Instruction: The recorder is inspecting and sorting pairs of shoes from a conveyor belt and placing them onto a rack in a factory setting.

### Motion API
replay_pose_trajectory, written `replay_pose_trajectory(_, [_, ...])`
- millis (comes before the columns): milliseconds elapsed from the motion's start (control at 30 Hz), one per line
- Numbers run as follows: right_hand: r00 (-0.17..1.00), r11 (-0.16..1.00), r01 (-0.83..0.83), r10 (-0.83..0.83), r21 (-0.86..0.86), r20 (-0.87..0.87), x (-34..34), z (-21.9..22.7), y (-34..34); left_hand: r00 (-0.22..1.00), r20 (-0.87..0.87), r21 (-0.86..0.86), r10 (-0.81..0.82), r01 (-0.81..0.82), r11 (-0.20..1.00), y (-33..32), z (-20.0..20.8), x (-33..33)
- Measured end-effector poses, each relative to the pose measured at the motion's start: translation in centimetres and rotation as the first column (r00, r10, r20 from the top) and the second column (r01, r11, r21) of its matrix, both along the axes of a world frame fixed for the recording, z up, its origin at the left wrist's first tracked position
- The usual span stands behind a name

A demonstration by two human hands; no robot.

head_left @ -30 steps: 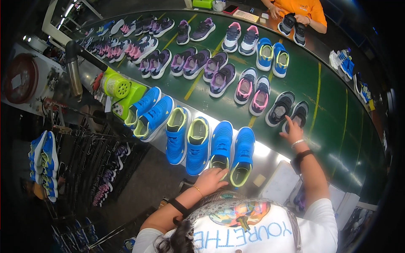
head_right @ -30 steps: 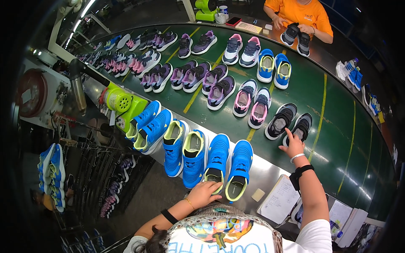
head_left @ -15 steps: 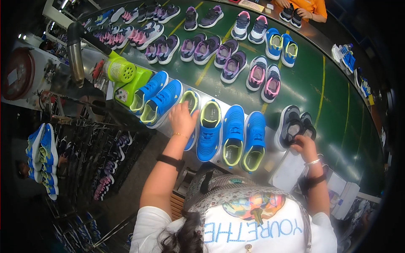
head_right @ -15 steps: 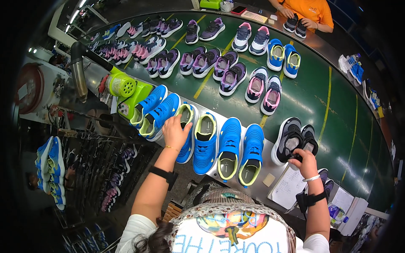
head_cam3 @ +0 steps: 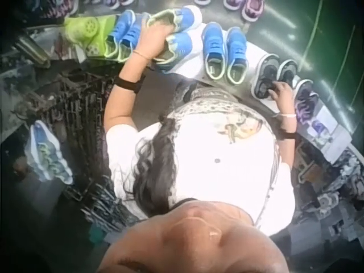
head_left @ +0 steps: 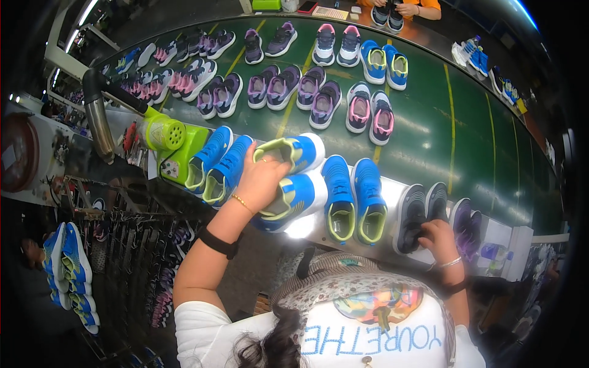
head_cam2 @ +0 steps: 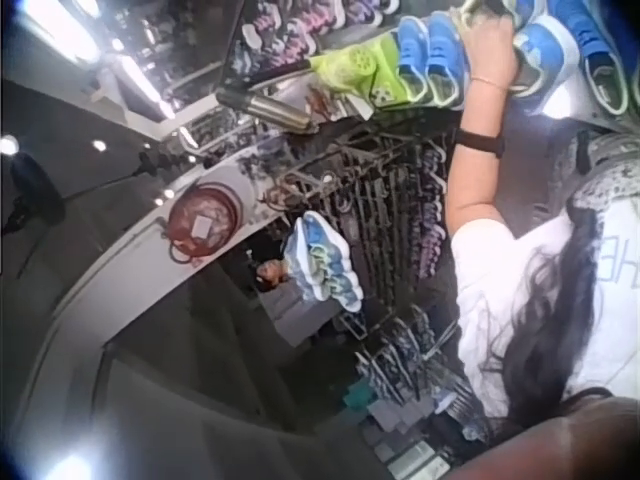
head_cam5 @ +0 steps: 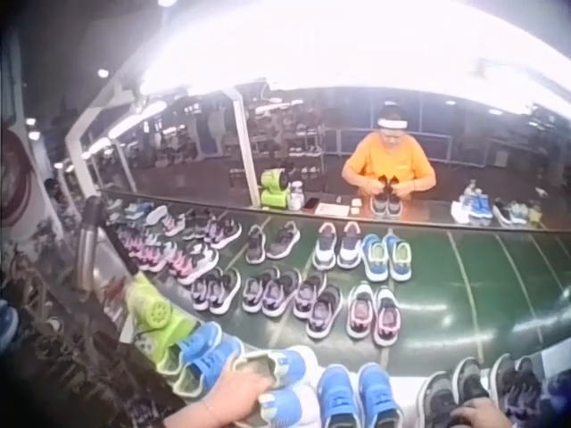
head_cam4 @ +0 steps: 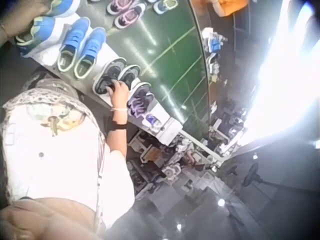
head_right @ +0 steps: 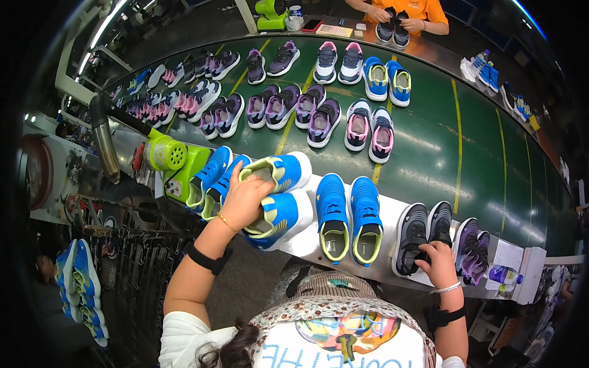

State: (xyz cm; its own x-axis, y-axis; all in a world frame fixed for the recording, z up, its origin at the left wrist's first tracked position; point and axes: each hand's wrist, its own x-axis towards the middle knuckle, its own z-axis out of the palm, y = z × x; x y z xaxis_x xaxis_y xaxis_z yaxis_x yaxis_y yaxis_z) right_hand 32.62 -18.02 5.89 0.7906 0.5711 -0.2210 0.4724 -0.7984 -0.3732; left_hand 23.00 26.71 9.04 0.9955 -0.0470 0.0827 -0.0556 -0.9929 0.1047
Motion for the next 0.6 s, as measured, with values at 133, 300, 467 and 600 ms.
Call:
replay_pose_trajectory(133, [0.989,0.954,-0.116,0.136,0.275,-0.051,-0.5,2.8,7.9,0.940,0.099,0.164,-0.326,0.308,0.937,-0.3,-0.8,-3.4])
replay_pose_trajectory(300, [0.925,0.885,-0.348,0.378,0.310,-0.040,-2.8,3.0,13.8,0.829,-0.092,0.131,-0.552,0.559,0.819,1.6,-9.5,-7.8])
replay_pose_trajectory(467, [0.912,0.875,-0.378,0.408,0.303,-0.038,-4.4,2.1,15.1,0.926,0.132,-0.131,-0.354,0.370,0.920,2.0,-10.1,-10.6])
replay_pose_trajectory(600, [0.892,0.878,-0.325,0.408,0.350,-0.194,-6.5,1.4,17.4,0.828,0.082,-0.415,0.555,-0.478,0.774,2.2,-12.1,-13.4])
